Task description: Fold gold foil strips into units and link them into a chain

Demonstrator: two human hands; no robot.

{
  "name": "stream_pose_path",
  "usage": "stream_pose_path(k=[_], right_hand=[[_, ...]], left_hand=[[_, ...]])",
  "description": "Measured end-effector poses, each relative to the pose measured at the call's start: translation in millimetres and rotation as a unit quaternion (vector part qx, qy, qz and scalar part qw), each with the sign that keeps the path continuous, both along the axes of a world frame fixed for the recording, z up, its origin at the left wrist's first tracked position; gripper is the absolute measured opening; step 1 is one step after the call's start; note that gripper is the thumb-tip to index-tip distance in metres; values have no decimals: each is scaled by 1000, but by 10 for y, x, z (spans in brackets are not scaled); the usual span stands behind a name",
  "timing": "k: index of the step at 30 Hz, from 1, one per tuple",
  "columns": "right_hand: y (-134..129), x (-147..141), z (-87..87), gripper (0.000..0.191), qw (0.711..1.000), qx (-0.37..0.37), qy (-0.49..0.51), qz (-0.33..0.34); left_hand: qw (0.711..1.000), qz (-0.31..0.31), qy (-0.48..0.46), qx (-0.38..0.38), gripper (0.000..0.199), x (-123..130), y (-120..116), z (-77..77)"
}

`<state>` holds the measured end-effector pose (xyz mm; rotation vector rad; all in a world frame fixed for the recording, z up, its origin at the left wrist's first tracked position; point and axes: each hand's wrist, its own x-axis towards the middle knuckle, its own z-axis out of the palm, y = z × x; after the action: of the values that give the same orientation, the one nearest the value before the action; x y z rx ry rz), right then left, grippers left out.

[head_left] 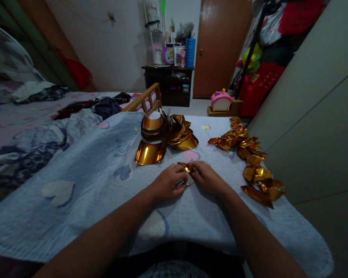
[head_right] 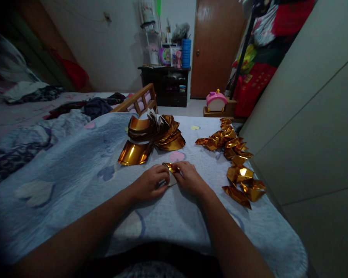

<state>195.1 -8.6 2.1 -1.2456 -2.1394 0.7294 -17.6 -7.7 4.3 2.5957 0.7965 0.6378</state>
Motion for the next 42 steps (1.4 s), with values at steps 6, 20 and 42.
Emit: stream_pose_path(k=[6,20,42], right_hand=[[35,-6,-70,13,1000,5,10,-4],[0,13,47,27,999,17,-7,42],[-32,33,83,8,997,20,-51,58]], left_hand=[[1000,6,5,0,7,15,3,-19],[999,24,-8,-29,13,17,43,-64],[998,54,-9,-24,4,46,47,-36]])
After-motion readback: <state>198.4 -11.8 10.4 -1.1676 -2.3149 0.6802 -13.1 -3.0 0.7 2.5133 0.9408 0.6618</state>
